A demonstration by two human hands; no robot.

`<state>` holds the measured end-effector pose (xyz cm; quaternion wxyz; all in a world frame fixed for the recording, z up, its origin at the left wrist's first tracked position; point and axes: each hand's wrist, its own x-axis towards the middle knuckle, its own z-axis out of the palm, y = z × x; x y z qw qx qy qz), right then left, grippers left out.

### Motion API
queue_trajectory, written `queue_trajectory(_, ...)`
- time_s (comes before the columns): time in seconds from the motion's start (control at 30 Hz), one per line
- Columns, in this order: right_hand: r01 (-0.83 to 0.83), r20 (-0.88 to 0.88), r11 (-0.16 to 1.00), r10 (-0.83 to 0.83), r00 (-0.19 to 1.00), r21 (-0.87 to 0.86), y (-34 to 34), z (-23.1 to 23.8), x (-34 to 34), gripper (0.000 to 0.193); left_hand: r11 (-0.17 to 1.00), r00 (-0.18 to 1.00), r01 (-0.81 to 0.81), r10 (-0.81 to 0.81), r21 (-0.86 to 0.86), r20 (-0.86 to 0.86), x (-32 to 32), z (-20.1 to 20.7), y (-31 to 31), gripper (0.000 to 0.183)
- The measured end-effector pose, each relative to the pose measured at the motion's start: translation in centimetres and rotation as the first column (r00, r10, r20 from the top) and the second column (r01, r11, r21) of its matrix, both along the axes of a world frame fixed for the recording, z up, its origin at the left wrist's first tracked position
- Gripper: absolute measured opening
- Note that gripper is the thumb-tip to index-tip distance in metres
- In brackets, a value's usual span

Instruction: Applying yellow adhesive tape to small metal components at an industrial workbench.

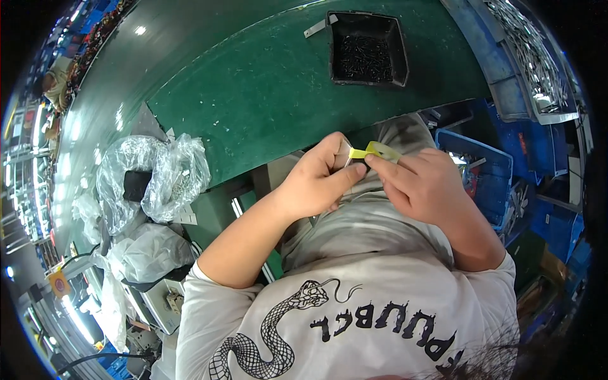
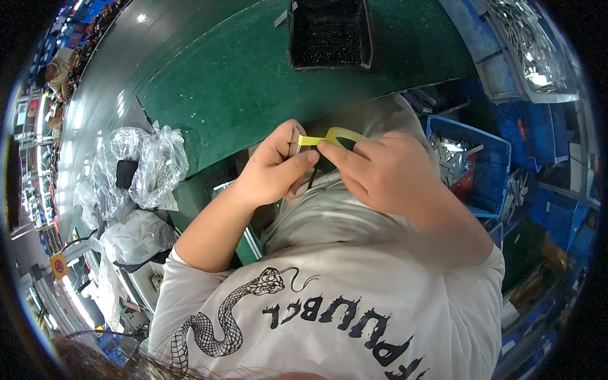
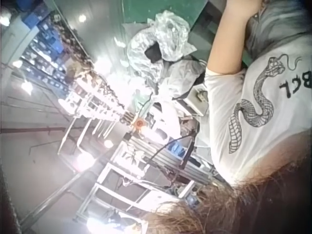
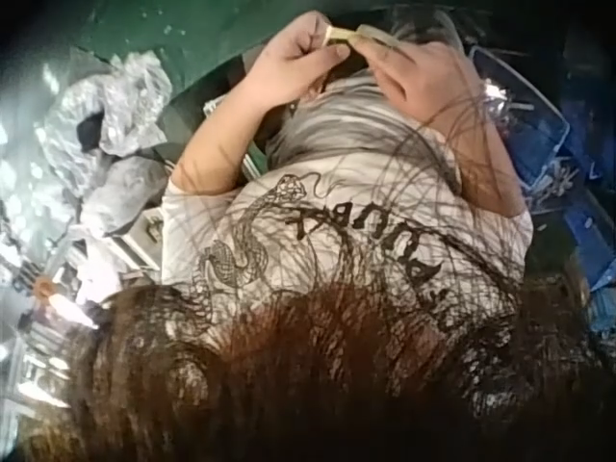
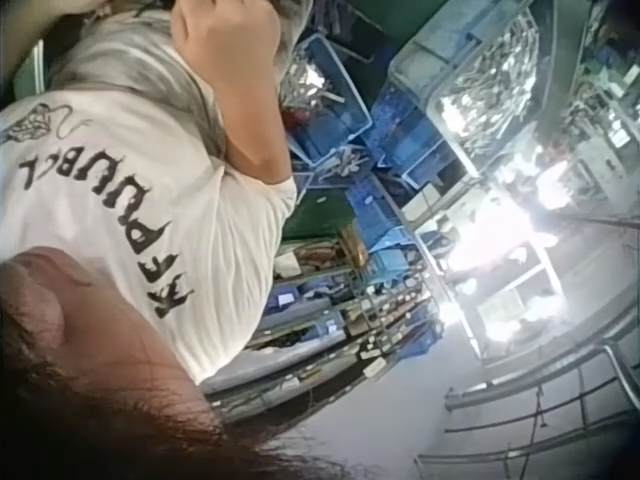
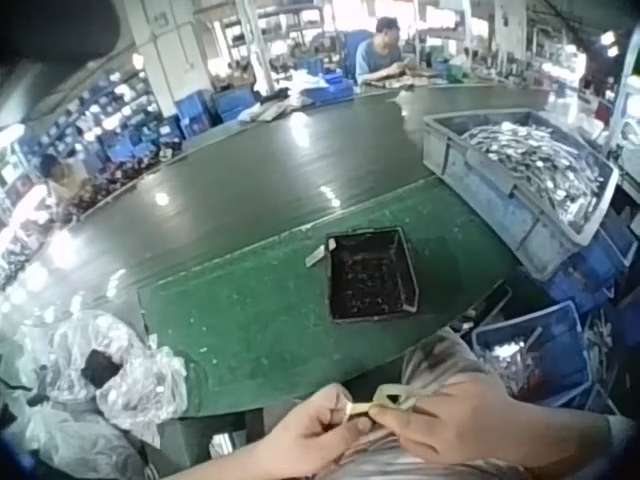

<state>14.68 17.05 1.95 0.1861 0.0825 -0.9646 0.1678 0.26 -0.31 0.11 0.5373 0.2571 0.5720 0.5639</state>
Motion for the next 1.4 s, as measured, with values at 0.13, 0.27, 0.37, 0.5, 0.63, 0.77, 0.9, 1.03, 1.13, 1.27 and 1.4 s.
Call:
queue_trajectory(0.13, 0.039, 0.062, 0.999, -0.039, 0.997, -0.009, 0.2, -0.3, -0.4, 0.040, 0.990, 0.988, -0.117, 0.109, -0.074, -0.112, 0.6, 0.7, 0.4, 0.013)
queue_trajectory(0.27, 0.048, 0.107, 0.999, -0.049, 0.993, 0.017, 0.0, -0.3, -0.7, 0.040, 0.986, 0.965, -0.160, 0.146, -0.049, -0.216, 0.3, -1.1, 0.4, 0.013)
queue_trajectory(0.37, 0.056, 0.141, 0.998, -0.059, 0.988, 0.026, -0.1, -0.2, -0.8, 0.042, 0.986, 0.889, -0.163, 0.130, -0.037, -0.440, 0.0, -1.3, 0.5, 0.015)
queue_trajectory(0.5, 0.080, 0.123, 0.995, -0.087, 0.989, 0.066, -0.1, -0.4, -0.8, 0.044, 0.974, 0.918, -0.225, 0.197, -0.043, -0.345, 0.3, -1.1, 0.5, 0.015)
queue_trajectory(0.63, 0.079, 0.148, 0.992, -0.094, 0.985, 0.103, -0.1, -0.2, -0.7, 0.043, 0.972, 0.960, -0.234, 0.234, 0.016, -0.152, 0.1, -2.1, 0.3, 0.013)
queue_trajectory(0.77, 0.103, 0.101, 0.988, -0.115, 0.988, 0.115, 0.0, -0.5, -0.6, 0.042, 0.974, 0.973, -0.228, 0.228, -0.003, -0.037, 0.0, -2.0, 0.6, 0.011)
queue_trajectory(0.9, 0.093, 0.076, 0.988, -0.103, 0.992, 0.125, 0.1, -0.5, -0.6, 0.042, 0.982, 0.982, -0.189, 0.188, -0.021, -0.021, -0.3, -2.0, 0.5, 0.007)
queue_trajectory(1.03, 0.096, 0.095, 0.992, -0.104, 0.990, 0.084, 0.0, -0.5, -0.6, 0.041, 0.982, 0.980, -0.180, 0.183, 0.052, -0.073, -0.2, -2.2, 0.4, 0.008)
queue_trajectory(1.13, 0.102, 0.096, 0.993, -0.108, 0.990, 0.067, -0.1, -0.4, -0.6, 0.040, 0.978, 0.979, -0.191, 0.196, 0.083, -0.061, -0.1, -2.4, 0.4, 0.009)
queue_trajectory(1.27, 0.111, 0.109, 0.991, -0.119, 0.987, 0.079, -0.3, -0.4, -0.6, 0.041, 0.977, 0.979, -0.192, 0.197, 0.093, -0.047, 0.0, -2.2, 0.4, 0.009)
queue_trajectory(1.4, 0.108, 0.102, 0.993, -0.113, 0.988, 0.050, -0.3, -0.3, -0.7, 0.042, 0.974, 0.979, -0.203, 0.205, 0.096, -0.010, 0.1, -2.0, 0.4, 0.010)
